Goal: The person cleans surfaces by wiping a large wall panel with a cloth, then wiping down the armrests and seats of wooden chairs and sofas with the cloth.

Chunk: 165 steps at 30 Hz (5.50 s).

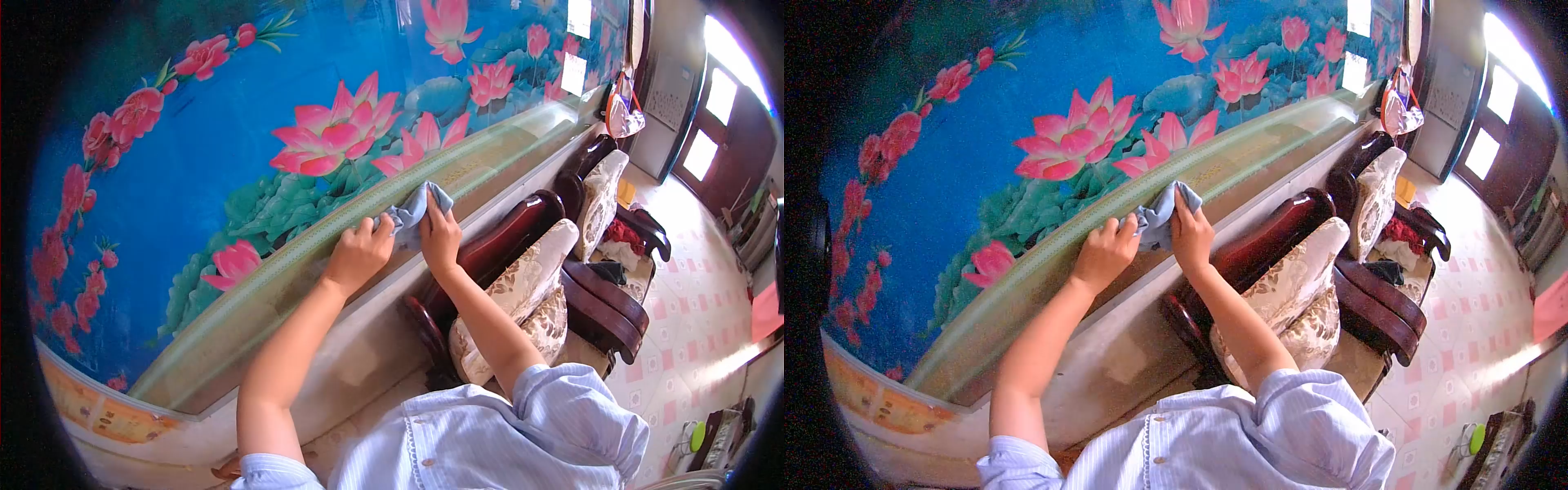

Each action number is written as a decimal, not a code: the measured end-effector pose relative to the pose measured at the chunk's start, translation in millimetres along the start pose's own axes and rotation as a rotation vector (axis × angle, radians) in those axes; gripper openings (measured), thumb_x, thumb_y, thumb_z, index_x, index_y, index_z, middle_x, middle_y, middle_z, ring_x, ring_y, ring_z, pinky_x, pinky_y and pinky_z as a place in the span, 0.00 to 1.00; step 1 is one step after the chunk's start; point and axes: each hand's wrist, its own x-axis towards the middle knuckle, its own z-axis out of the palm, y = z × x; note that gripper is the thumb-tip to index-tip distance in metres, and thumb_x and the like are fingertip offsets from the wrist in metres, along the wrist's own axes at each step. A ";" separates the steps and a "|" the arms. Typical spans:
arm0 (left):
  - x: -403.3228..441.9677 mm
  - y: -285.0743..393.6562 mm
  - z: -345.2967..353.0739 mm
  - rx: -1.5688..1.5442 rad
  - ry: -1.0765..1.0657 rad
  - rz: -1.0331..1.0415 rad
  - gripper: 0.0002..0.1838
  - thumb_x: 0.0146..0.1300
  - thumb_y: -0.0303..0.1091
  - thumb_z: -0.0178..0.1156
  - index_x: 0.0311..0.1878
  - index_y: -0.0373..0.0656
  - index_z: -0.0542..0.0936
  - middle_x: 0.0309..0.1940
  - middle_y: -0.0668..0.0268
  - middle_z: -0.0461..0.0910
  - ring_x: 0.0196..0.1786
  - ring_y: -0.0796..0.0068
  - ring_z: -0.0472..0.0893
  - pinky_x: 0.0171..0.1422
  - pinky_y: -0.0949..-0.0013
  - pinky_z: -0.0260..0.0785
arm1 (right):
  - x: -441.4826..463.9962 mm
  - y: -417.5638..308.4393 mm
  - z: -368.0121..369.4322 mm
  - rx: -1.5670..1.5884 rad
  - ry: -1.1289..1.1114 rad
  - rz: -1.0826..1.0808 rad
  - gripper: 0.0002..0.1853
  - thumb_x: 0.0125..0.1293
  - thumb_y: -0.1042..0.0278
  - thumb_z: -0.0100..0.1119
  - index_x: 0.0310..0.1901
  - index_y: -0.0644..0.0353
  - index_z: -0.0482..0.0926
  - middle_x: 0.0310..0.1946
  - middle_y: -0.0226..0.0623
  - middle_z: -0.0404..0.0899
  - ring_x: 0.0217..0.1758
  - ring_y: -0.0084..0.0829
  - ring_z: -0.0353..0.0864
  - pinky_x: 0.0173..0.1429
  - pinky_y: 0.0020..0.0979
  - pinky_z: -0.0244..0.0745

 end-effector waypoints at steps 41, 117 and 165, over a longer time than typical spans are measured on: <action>-62.5 -5.6 -19.5 -0.141 0.265 -0.478 0.15 0.53 0.33 0.68 0.46 0.48 0.82 0.44 0.71 0.77 0.33 0.70 0.74 0.31 0.68 0.71 | 2.9 -53.3 28.9 0.247 0.011 -0.039 0.17 0.60 0.78 0.55 0.52 0.63 0.76 0.48 0.49 0.79 0.52 0.52 0.79 0.56 0.42 0.72; -267.1 -98.9 -132.1 -0.155 0.541 -1.175 0.29 0.50 0.17 0.67 0.56 0.54 0.82 0.43 0.58 0.76 0.45 0.56 0.78 0.48 0.60 0.71 | -77.0 -303.6 84.4 0.358 -0.139 -0.299 0.12 0.57 0.76 0.60 0.44 0.54 0.78 0.38 0.42 0.81 0.40 0.48 0.80 0.42 0.41 0.75; -445.4 -119.4 -186.7 -0.104 0.277 -1.130 0.13 0.53 0.21 0.63 0.43 0.44 0.79 0.37 0.63 0.76 0.42 0.60 0.77 0.43 0.59 0.72 | -186.1 -393.3 111.4 0.345 -0.308 -0.435 0.10 0.56 0.74 0.63 0.41 0.54 0.79 0.36 0.39 0.83 0.39 0.46 0.82 0.41 0.40 0.76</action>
